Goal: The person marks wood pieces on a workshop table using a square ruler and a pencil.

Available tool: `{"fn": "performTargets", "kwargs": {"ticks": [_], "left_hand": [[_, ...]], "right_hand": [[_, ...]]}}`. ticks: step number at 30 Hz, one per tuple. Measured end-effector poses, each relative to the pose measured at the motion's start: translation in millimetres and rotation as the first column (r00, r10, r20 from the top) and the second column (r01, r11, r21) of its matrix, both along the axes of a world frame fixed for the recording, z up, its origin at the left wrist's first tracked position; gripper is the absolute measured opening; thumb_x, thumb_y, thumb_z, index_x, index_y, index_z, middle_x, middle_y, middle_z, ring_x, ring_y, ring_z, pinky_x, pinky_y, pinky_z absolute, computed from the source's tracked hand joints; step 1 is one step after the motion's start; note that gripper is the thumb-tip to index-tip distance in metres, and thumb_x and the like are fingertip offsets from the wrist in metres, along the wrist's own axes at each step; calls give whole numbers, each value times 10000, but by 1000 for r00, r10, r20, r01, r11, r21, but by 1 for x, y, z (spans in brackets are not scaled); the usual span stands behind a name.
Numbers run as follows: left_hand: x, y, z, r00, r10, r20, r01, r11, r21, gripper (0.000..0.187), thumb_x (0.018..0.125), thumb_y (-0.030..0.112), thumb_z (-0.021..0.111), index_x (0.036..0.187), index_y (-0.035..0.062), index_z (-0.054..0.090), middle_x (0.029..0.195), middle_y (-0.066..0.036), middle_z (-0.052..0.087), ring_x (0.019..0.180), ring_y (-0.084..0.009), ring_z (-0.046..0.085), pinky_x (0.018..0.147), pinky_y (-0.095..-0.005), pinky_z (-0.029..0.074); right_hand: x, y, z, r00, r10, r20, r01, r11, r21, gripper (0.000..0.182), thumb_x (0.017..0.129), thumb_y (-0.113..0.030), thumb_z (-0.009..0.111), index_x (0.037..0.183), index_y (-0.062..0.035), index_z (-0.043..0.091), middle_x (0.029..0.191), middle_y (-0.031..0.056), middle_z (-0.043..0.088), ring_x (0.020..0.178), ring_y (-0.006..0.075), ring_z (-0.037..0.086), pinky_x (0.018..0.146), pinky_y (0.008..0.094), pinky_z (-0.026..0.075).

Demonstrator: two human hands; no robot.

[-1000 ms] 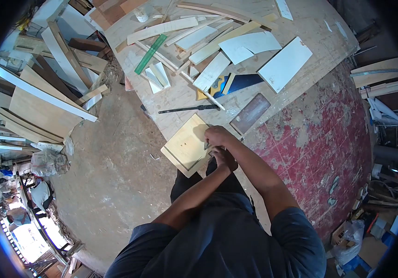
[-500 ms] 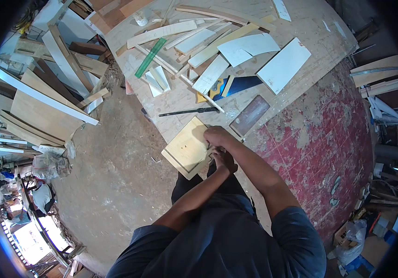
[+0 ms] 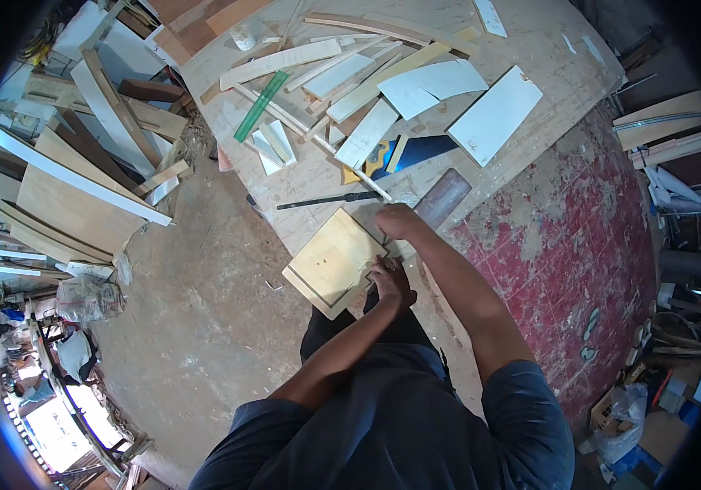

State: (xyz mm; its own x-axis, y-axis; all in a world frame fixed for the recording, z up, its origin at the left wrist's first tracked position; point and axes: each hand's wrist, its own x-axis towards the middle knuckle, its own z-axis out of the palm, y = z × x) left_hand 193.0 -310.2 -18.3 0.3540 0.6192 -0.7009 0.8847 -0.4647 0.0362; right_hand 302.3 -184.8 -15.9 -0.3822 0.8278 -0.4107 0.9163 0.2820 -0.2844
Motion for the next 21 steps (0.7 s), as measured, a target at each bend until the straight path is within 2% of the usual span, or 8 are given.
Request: {"fn": "performTargets", "kwargs": {"ticks": [5, 8, 11, 14, 16, 18, 19, 21], "left_hand": [[0, 0, -8, 998, 52, 19, -52, 998, -25, 946, 752, 411, 686, 1509, 32, 263, 1530, -336, 233, 1359, -528, 274, 1011, -547, 347], [-5, 1, -20, 986, 100, 131, -109, 992, 59, 851, 764, 327, 687, 1461, -3, 326, 1440, -342, 379, 1326, -523, 342, 990, -523, 392], [-17, 17, -28, 977, -54, 208, 19, 986, 165, 581, 792, 196, 665, 1294, -25, 472, 1242, -305, 574, 1196, -452, 534, 902, -459, 491], [-36, 32, -41, 951, -79, 300, 16, 979, 205, 324, 806, 93, 631, 1103, -2, 543, 1039, -220, 672, 1005, -344, 668, 792, -410, 556], [-54, 40, -40, 886, -263, 383, 125, 929, 348, 200, 823, 73, 606, 1012, 39, 549, 954, -163, 678, 880, -290, 697, 742, -425, 573], [-62, 48, -36, 888, -196, 416, 65, 949, 307, 284, 805, 63, 634, 1070, 35, 535, 968, -160, 653, 924, -318, 674, 793, -450, 566], [-65, 52, -36, 861, -87, 501, -43, 969, 242, 338, 784, 55, 657, 1094, 33, 522, 999, -172, 638, 953, -334, 660, 813, -445, 561], [-68, 57, -36, 825, 7, 566, -124, 978, 169, 394, 764, 46, 681, 1118, 31, 508, 1030, -185, 624, 981, -349, 645, 833, -440, 555]], "right_hand": [[35, 2, 15, 991, -129, -33, 129, 991, 17, 130, 770, -114, 607, 819, -85, 724, 912, 145, 706, 906, 332, 686, 770, 454, 551], [62, -16, 27, 912, -304, -274, 353, 923, 152, 100, 761, -138, 631, 810, -122, 716, 886, 139, 697, 856, 340, 675, 751, 455, 539], [86, -55, 38, 812, -444, -378, 527, 837, 149, 73, 770, -124, 656, 803, -74, 697, 810, 133, 681, 774, 324, 659, 698, 410, 518], [103, -119, 27, 655, -519, -549, 689, 708, 153, 76, 798, -89, 688, 844, -30, 677, 801, 164, 660, 719, 304, 643, 652, 351, 497], [104, -163, 23, 562, -702, -438, 798, 599, 66, 82, 809, -88, 691, 855, -20, 685, 809, 161, 668, 735, 282, 660, 664, 356, 505], [95, -205, 11, 265, -694, -669, 894, 438, -100, 57, 827, -31, 672, 878, -14, 688, 792, 92, 673, 707, 155, 628, 653, 290, 485], [88, -223, 1, 248, -696, -673, 896, 430, -114, 57, 827, -31, 672, 878, -14, 688, 792, 92, 673, 707, 155, 628, 653, 290, 485], [71, -252, -25, -16, -741, -672, 935, 227, -273, 58, 844, 16, 647, 882, -8, 685, 801, 33, 671, 733, 84, 585, 659, 246, 466]]}}
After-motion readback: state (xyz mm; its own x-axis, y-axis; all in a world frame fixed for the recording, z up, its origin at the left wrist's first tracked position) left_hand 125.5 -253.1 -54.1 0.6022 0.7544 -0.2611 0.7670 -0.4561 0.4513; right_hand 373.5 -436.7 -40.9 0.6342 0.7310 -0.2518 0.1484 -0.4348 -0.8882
